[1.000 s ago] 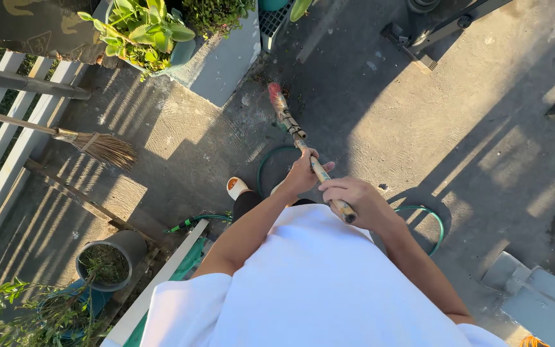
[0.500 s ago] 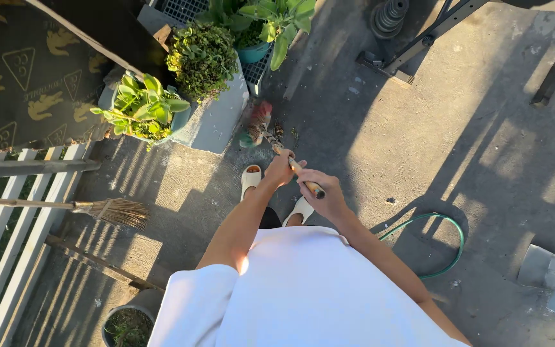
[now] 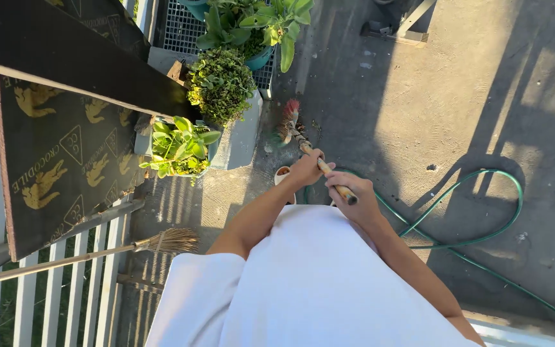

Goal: Pruning leaves from potted plants with shears and then sweeping the balcony floor with a broom.

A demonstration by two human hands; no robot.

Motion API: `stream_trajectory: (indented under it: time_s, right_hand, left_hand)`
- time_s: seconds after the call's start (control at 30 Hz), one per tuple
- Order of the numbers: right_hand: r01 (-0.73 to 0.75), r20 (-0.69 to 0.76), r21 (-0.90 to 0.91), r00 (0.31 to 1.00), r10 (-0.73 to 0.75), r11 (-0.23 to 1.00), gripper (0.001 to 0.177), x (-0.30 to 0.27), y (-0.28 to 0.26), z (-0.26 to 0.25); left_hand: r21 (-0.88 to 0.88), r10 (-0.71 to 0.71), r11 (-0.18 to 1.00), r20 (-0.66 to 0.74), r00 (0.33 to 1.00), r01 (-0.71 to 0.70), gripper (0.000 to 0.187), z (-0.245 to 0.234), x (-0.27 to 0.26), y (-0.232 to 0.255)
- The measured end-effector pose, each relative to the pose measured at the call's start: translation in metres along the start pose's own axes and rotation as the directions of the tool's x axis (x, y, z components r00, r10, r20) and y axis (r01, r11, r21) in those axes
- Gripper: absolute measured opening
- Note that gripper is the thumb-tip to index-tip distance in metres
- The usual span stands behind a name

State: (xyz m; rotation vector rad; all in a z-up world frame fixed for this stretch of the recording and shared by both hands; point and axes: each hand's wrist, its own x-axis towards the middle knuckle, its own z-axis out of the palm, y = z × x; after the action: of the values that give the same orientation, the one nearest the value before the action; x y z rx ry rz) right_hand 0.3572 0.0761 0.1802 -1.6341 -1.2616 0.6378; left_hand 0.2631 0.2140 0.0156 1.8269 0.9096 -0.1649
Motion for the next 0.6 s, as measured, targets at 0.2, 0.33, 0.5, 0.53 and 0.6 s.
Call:
stream_trajectory:
  time_s: [0.2, 0.33, 0.5, 0.53, 0.6]
  right_hand:
    - [0.005, 0.044, -0.056, 0.999, -0.003, 0.998, 0.018, 0.006, -0.053, 0.002]
    - [-0.102, -0.03, -0.007, 0.994, 0.101, 0.995, 0.015, 0.019, 0.003, 0.041]
    - [-0.082, -0.018, -0.085, 0.997, 0.081, 0.993, 0.016, 0.001, -0.029, 0.02]
    - [-0.081, -0.01, -0.085, 0.997, 0.08, 0.993, 0.016, -0.001, -0.037, 0.016]
    - [-0.065, -0.011, -0.095, 0.998, 0.064, 0.993, 0.018, -0.003, -0.051, 0.009]
  left_hand:
    - [0.037, -0.001, 0.999, -0.027, 1.0, 0.002, 0.055, -0.042, -0.047, 0.023]
    - [-0.034, 0.005, 0.999, -0.086, 0.996, -0.008, 0.056, -0.016, 0.014, -0.044]
    - [0.036, 0.011, 0.999, 0.036, 0.999, -0.013, 0.053, -0.032, -0.018, 0.019]
    - [0.031, 0.006, 1.0, 0.032, 0.999, -0.007, 0.053, -0.037, -0.028, 0.028]
    - [0.072, -0.017, 0.997, 0.029, 0.999, 0.015, 0.05, -0.05, -0.046, 0.045]
